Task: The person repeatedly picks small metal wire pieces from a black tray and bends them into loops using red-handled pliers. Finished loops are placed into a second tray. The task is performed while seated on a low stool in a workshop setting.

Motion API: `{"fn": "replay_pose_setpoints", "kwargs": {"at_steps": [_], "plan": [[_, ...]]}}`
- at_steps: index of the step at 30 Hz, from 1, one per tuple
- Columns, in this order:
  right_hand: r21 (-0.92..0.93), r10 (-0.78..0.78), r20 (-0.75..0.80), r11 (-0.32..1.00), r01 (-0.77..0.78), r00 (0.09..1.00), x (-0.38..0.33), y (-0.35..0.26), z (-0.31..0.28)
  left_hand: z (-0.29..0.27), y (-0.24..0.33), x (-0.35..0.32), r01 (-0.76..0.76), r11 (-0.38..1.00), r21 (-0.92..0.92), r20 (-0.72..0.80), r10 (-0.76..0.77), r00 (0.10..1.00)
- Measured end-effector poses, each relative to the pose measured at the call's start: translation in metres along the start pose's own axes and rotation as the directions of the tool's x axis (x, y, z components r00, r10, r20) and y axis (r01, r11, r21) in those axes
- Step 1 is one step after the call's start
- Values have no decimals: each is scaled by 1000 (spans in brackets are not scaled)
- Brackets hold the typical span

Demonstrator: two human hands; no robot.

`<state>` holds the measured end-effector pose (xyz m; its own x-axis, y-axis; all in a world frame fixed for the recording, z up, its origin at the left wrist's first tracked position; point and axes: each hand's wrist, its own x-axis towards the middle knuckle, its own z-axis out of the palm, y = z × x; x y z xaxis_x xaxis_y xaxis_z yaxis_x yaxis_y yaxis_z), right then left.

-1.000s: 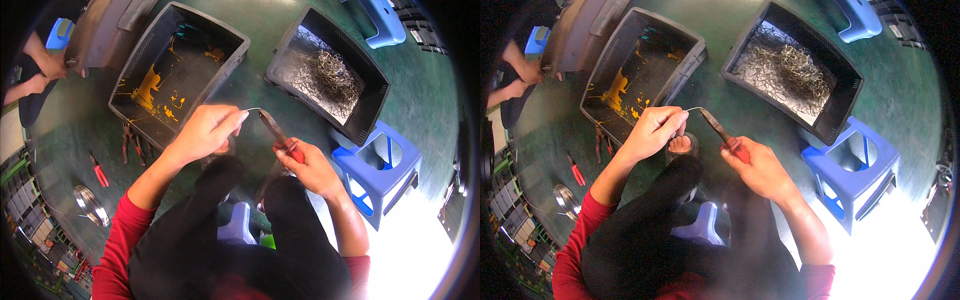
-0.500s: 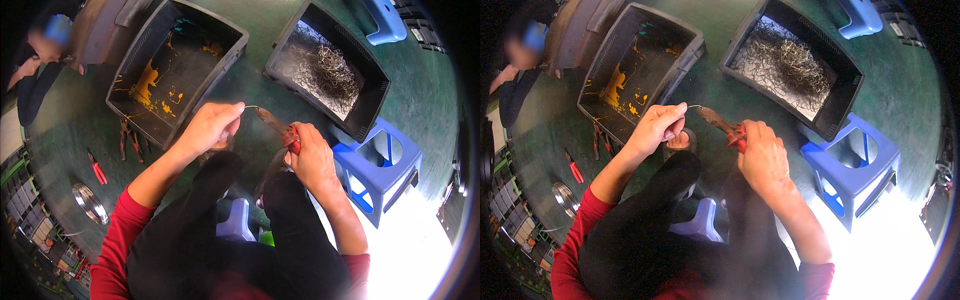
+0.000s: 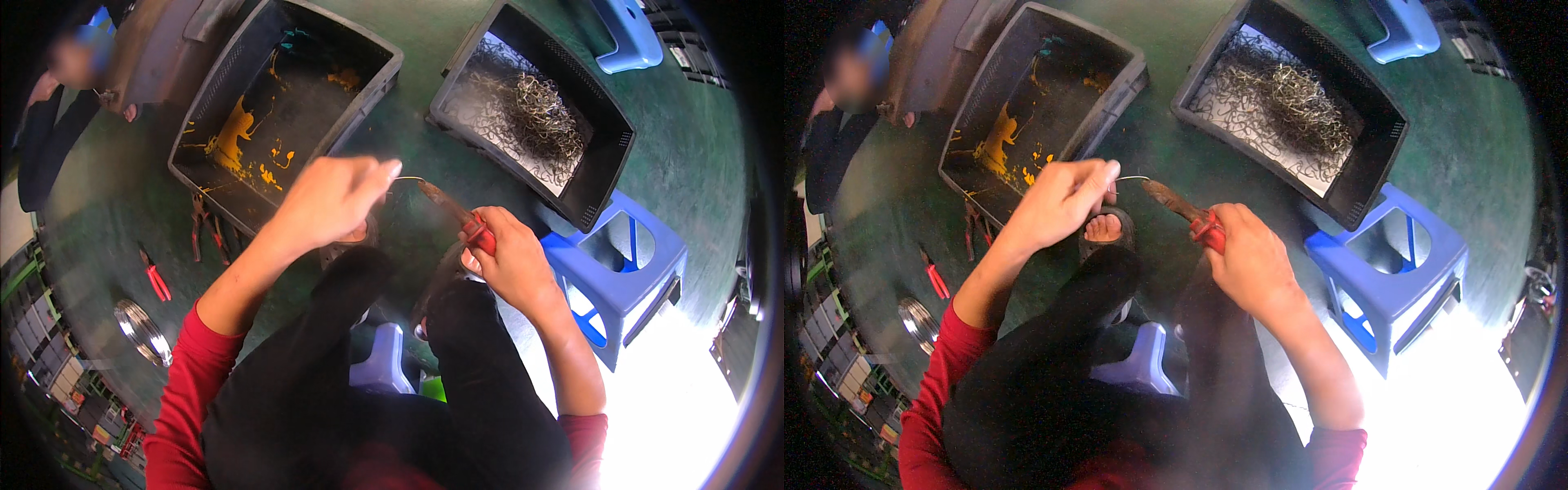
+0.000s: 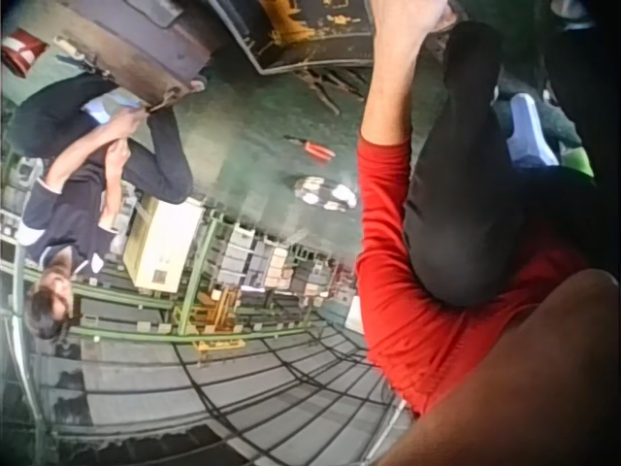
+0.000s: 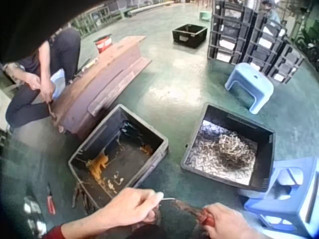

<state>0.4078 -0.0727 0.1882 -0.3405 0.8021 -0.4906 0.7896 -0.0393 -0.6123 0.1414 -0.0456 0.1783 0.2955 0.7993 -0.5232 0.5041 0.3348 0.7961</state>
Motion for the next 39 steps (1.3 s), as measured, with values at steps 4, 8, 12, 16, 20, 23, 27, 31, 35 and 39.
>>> {"fn": "replay_pose_setpoints", "kwargs": {"at_steps": [4,8,12,16,20,23,27,31,35,39], "plan": [[-6,12,29,1000,-12,999,2,-2,-4,-6,6,4,-148,987,59,-93,153,984],[77,-23,97,997,16,995,4,-6,-9,-1,6,5,-74,996,-51,21,75,997],[328,97,383,916,-233,919,4,-8,-17,0,1,7,11,950,-312,61,8,998],[342,127,454,889,-304,882,2,-9,-18,0,-4,8,100,854,-510,166,-16,986],[344,127,467,885,-312,875,2,-10,-17,1,-5,8,137,814,-565,206,-22,978],[352,117,468,884,-307,876,2,-10,-17,2,-5,7,159,801,-577,228,-29,973],[374,108,463,876,-304,880,2,-11,-17,2,-5,7,169,802,-574,237,-35,971],[353,120,471,882,-311,874,1,-13,-18,3,-6,7,175,799,-575,250,-32,968],[338,114,469,893,-297,876,1,-13,-18,3,-5,7,195,788,-583,267,-41,963],[359,143,464,872,-333,874,-1,-10,-14,2,0,6,196,820,-538,288,-39,957]]}}
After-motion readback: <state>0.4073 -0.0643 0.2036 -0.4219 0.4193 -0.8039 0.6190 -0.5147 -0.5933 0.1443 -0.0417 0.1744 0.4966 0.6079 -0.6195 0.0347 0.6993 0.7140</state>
